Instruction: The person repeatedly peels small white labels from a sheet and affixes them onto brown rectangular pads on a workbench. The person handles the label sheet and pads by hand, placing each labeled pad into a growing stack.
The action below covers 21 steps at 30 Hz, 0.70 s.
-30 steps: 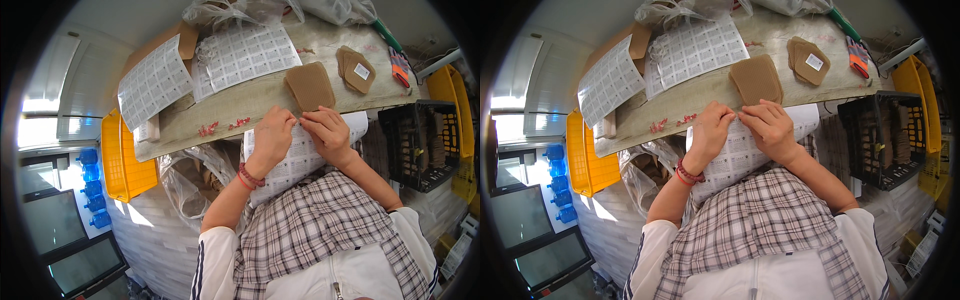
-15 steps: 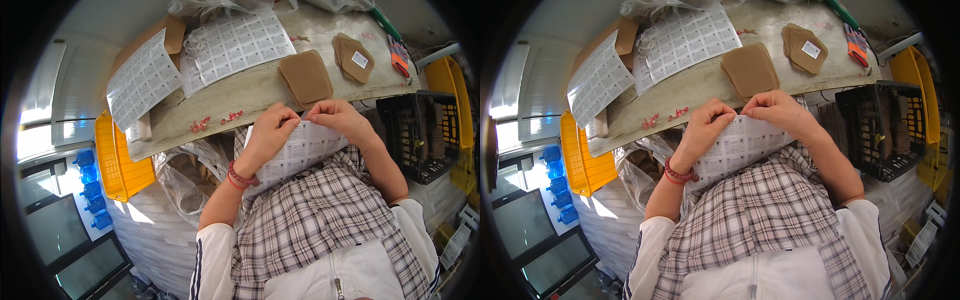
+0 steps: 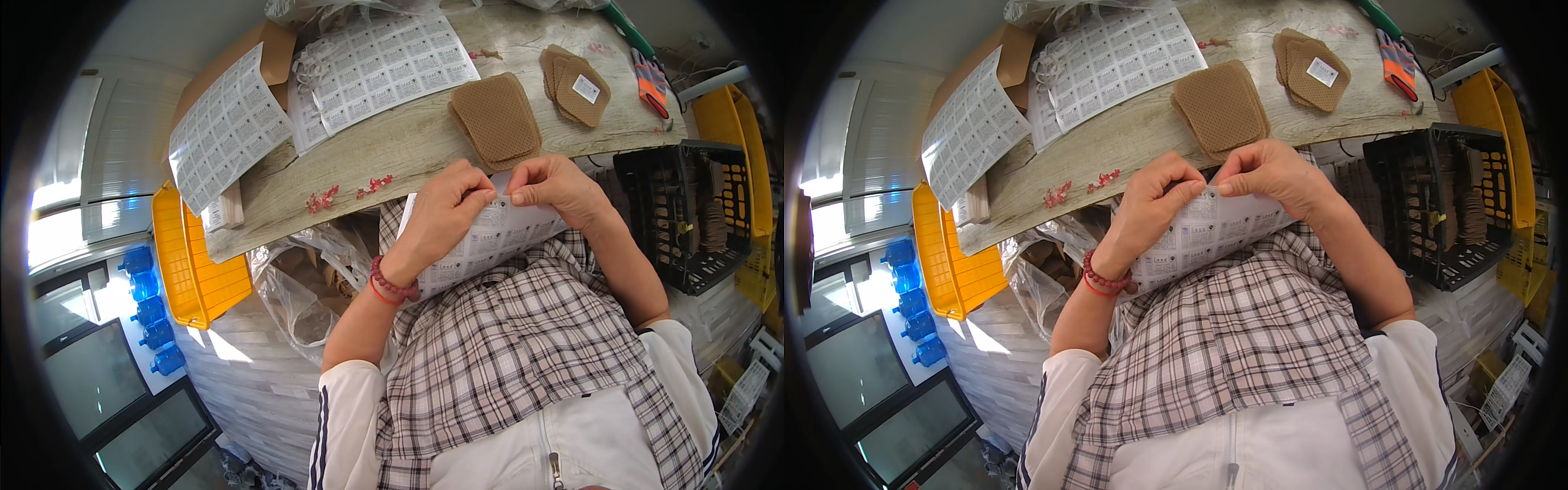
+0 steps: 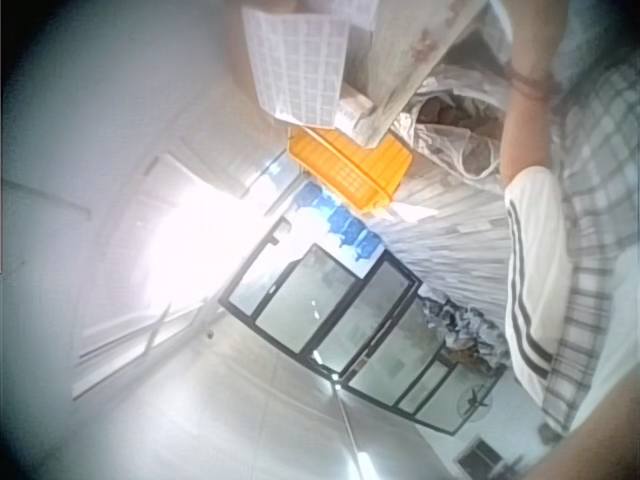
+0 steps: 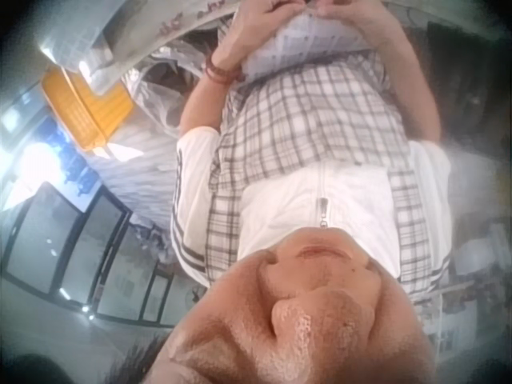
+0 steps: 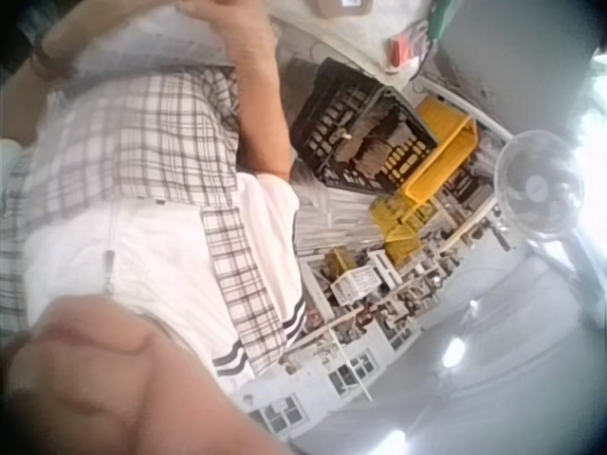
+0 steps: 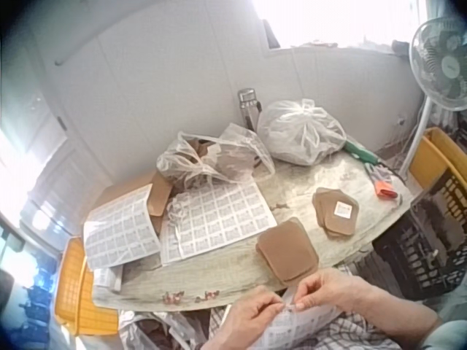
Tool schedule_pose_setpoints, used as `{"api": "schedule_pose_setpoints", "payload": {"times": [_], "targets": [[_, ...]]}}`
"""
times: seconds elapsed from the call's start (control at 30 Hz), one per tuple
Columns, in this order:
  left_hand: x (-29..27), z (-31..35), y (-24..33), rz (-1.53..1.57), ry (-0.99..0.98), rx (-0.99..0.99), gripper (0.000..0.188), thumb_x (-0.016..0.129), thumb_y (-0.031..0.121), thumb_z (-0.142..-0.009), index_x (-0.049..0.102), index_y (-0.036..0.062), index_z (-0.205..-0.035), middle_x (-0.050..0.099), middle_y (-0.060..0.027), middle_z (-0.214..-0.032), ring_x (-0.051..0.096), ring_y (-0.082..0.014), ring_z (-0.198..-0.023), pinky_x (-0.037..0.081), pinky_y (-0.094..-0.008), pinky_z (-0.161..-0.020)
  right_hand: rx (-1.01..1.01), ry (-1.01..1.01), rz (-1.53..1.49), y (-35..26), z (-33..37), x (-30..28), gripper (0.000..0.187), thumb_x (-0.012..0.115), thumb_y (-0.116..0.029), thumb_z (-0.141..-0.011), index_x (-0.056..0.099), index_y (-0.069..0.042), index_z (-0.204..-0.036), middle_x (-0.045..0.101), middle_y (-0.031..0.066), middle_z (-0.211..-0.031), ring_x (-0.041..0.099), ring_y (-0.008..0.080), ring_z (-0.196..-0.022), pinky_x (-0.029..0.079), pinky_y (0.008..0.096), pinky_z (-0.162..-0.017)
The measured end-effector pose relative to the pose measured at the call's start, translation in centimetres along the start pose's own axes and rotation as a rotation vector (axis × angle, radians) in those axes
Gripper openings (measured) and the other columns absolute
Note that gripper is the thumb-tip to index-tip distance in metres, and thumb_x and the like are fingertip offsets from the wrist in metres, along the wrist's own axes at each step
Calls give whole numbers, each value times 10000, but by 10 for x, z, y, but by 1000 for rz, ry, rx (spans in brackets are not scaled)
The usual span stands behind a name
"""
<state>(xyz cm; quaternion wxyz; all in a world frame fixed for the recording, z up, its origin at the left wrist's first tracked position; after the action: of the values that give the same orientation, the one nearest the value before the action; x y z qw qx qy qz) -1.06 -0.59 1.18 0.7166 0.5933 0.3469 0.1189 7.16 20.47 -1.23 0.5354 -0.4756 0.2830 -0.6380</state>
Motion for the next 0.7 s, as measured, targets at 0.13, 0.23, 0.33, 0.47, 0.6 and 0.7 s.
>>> {"api": "schedule_pose_setpoints", "payload": {"times": [0.13, 0.23, 0.33, 0.47, 0.6, 0.7], "targets": [[0, 1, -5, -55, 76, -41, 112, 669, 98, -944, 676, -13, -940, 589, -58, -884, 572, -162, -830, 452, -291, -758, -300, 254, 218, -2, 10, 17, 122, 785, -100, -876, 768, -40, -980, 724, 16, -922, 643, 102, -849, 496, 237, -712], [3, 1, -4, -102, 112, -24, 110, 665, 96, -945, 677, -13, -942, 600, -78, -889, 590, -189, -829, 464, -309, -758, -729, 422, 917, 11, 16, 27, 179, 800, -121, -824, 787, -105, -1002, 711, 36, -1059, 657, 220, -993, 513, 345, -861], [7, 3, -4, -145, 145, -22, 108, 662, 93, -940, 680, -12, -945, 607, -104, -889, 603, -225, -828, 474, -331, -757, -969, 631, 1274, 12, 23, 46, 201, 807, -117, -774, 786, -115, -975, 709, 30, -1063, 658, 236, -970, 489, 406, -926], [9, 3, -2, -181, 168, -11, 106, 657, 90, -929, 679, -13, -936, 600, -134, -871, 608, -277, -815, 477, -361, -744, -1063, 705, 1327, 17, 22, 49, 175, 815, -116, -758, 766, -114, -927, 709, 9, -1026, 661, 218, -911, 503, 433, -963], [13, 4, 0, -258, 198, 38, 102, 653, 88, -924, 675, -11, -922, 591, -142, -859, 602, -305, -802, 474, -382, -731, -1039, 701, 1205, 23, 13, 48, 170, 824, -75, -741, 743, -103, -888, 703, 22, -975, 660, 243, -904, 511, 471, -980], [13, 3, 2, -271, 213, 21, 98, 649, 88, -925, 673, -7, -915, 585, -144, -855, 598, -317, -800, 470, -392, -726, -999, 716, 1123, 26, 11, 50, 203, 827, -25, -731, 731, -86, -899, 701, 49, -964, 651, 277, -915, 511, 498, -990]]}}
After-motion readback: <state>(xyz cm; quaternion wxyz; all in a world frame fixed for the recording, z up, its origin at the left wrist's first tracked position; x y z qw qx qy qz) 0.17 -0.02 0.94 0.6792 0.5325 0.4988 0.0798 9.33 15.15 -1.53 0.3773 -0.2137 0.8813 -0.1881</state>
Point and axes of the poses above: each hand's wrist, its own z-axis away from the middle knuckle, its own x-axis out of the palm, y = z × x, the point moved 1 cm from there along -z, towards the middle knuckle
